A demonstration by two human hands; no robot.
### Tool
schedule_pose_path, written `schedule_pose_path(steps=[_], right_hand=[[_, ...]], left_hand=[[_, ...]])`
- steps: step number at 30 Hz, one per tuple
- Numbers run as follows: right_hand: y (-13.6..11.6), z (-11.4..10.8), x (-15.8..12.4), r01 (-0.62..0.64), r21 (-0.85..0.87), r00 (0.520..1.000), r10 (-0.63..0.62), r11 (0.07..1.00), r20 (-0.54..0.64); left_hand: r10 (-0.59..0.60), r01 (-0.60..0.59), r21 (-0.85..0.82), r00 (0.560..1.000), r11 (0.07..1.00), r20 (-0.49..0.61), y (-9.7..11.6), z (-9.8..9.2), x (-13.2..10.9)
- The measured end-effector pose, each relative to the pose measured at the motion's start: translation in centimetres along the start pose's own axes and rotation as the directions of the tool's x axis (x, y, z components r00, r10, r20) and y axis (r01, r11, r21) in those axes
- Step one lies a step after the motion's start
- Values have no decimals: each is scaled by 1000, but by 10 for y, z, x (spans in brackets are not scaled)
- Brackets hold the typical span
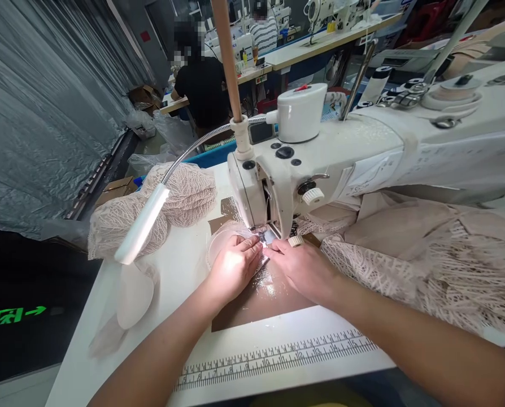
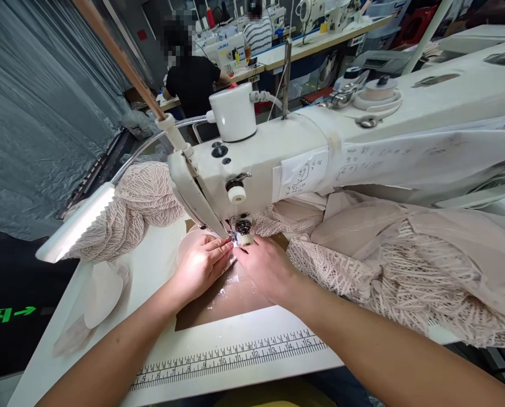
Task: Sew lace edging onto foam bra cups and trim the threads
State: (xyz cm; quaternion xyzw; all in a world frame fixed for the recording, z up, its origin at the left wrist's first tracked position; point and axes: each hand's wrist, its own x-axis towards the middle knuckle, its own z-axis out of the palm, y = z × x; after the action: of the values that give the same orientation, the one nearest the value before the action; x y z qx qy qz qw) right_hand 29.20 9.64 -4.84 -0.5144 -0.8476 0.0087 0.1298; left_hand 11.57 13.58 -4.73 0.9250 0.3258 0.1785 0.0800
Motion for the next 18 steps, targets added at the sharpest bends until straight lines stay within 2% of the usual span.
schedule_pose_path(steps=[4,10,18], right_hand=[[-1,-2,1,-39,-9,999,40,999,36],[0,0,-1,-9,-6,999,9,1000,30],[0,1,-1,-28,18,999,28,999,21]], left_hand=[[14,-14,-14,1000,1000,12,-5,0,3],[19,-17,-42,998,999,55,-8,-1,1],[2,0,-59,1000,998,29,-14,3,1]])
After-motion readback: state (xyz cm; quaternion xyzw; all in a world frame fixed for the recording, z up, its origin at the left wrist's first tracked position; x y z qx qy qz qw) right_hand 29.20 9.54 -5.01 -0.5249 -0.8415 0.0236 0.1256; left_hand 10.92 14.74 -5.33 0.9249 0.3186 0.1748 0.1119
